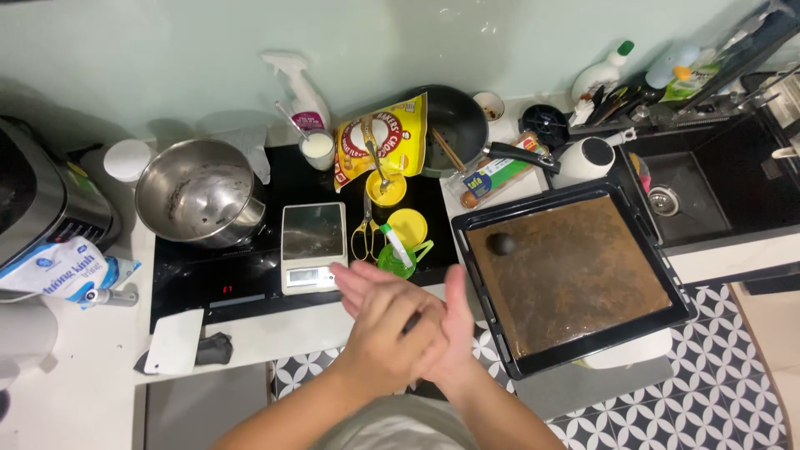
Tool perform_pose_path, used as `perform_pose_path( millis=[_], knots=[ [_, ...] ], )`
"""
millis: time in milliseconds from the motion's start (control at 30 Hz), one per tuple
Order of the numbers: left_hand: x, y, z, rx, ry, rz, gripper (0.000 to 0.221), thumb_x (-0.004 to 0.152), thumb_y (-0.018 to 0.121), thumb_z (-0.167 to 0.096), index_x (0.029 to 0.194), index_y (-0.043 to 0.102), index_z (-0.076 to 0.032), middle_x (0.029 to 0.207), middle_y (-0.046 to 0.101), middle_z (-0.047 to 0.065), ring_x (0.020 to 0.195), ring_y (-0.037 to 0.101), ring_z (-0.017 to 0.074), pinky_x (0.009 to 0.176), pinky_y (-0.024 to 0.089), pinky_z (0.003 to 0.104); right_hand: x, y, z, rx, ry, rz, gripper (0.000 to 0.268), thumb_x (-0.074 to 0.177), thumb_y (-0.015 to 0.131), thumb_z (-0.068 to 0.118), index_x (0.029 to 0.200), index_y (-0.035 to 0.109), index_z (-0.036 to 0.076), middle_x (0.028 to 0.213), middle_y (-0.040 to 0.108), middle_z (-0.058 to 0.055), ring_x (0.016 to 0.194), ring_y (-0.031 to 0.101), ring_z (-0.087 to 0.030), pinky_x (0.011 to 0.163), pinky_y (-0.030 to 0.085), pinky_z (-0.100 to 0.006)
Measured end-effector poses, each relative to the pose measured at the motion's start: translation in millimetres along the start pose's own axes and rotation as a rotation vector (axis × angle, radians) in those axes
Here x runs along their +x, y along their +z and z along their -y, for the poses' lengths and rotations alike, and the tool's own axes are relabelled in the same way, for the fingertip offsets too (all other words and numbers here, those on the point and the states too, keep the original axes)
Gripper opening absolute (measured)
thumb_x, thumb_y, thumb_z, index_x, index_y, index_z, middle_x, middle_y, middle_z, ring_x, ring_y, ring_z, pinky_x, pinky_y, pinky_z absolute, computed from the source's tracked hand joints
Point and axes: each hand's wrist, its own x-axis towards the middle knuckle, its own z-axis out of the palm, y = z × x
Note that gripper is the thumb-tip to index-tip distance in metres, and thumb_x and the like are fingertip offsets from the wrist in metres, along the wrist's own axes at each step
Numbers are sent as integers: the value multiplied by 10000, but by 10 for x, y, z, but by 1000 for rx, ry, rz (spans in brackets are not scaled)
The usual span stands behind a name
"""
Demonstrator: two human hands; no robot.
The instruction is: Placing a tray of dough into the oven and shaping more dough rolls using a scale.
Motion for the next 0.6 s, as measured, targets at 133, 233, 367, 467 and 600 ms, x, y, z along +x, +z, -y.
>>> perform_pose_path(
  millis=[133, 233, 367, 467, 600],
  knots=[
    [48, 27, -167, -92, -23, -49, 306, 803, 757, -122, 1038, 627, 24, 1117, 581, 164, 1080, 609, 363, 920, 502, 479, 45, 39, 80, -10, 34, 14, 1224, 887, 181, 861, 1612, 151, -124, 1715, 126, -327, 1629, 125, -389, 1323, 100, -455],
    [-109, 4, -1, -112, 1, -4, 324, 833, 778, -145, 1067, 636, 29, 1133, 587, 166, 1046, 610, 352, 899, 504, 451, 2, 43, 80, -14, 20, -26, 1235, 900, 183, 873, 1604, 162, -142, 1706, 130, -346, 1626, 127, -398, 1323, 101, -468],
    [23, -2, -5, -33, -104, -57, 317, 793, 763, -131, 1036, 652, 39, 1108, 593, 182, 999, 595, 364, 885, 500, 459, 66, 25, -30, 30, 11, -20, 1211, 912, 177, 855, 1602, 178, -141, 1707, 131, -354, 1628, 131, -413, 1327, 104, -474],
    [67, -47, -77, -118, -52, -64, 267, 816, 758, -113, 1011, 637, 24, 1092, 586, 159, 1048, 612, 365, 926, 506, 479, 97, 34, 62, 4, 37, 7, 1203, 900, 173, 852, 1605, 189, -123, 1715, 129, -336, 1630, 135, -399, 1324, 105, -465],
    [12, -57, 50, -27, -88, -66, 241, 799, 765, -101, 979, 644, 4, 1084, 627, 135, 1012, 616, 323, 885, 509, 429, 124, 11, -39, 31, 29, 21, 1217, 908, 167, 869, 1603, 198, -130, 1703, 145, -342, 1619, 151, -402, 1326, 110, -467]
  ],
)
